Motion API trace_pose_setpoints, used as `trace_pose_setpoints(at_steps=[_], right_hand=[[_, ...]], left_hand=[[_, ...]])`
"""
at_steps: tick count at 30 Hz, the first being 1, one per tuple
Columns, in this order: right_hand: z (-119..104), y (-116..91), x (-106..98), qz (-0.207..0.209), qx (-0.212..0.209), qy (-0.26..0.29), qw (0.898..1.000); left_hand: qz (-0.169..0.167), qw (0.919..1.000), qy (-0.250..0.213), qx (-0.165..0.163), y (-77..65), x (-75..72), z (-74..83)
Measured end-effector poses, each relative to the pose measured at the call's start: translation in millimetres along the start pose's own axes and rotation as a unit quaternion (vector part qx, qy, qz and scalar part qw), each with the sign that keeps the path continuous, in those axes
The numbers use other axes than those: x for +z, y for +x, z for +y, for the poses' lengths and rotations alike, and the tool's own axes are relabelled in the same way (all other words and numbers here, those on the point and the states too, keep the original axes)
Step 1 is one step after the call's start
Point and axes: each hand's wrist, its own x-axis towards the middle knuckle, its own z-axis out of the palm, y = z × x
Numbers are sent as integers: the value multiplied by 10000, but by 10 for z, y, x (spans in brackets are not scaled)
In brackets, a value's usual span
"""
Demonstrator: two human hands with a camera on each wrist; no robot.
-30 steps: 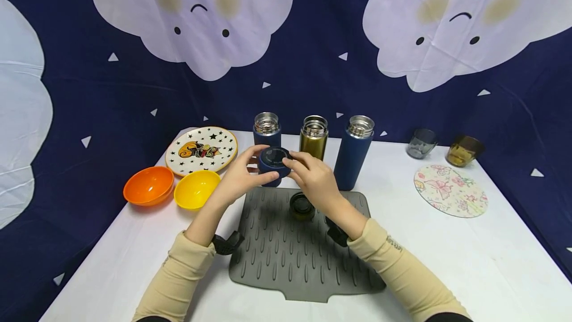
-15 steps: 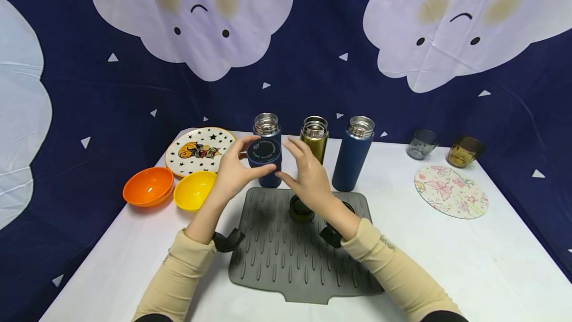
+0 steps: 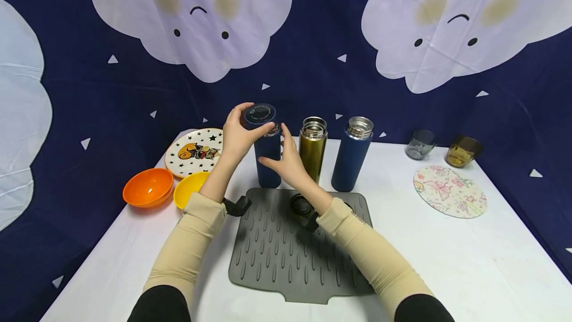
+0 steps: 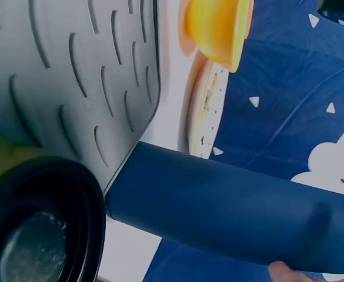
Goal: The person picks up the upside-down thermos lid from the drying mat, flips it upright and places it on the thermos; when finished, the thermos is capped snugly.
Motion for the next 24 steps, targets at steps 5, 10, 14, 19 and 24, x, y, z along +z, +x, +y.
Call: trace_pose_setpoints(at_steps=[5,10,14,19,24], right_hand=[[55,110,80,157,67,-142,9998],[95,191,129,369,78,-184,9991],[124,240,158,412,9,-213,9989],[142,260,167,497,11,-183,9986],[138,279,169,545,-58,-199,9983]], left_hand=[[54,9999,108,21,43,80,-77],[118,9997,167,148,71,135,-107],[174,9996,160,131,83,160,-119],[153,9997,146,76,95,195,-153],[189,9998,40,61,95,212,-174]])
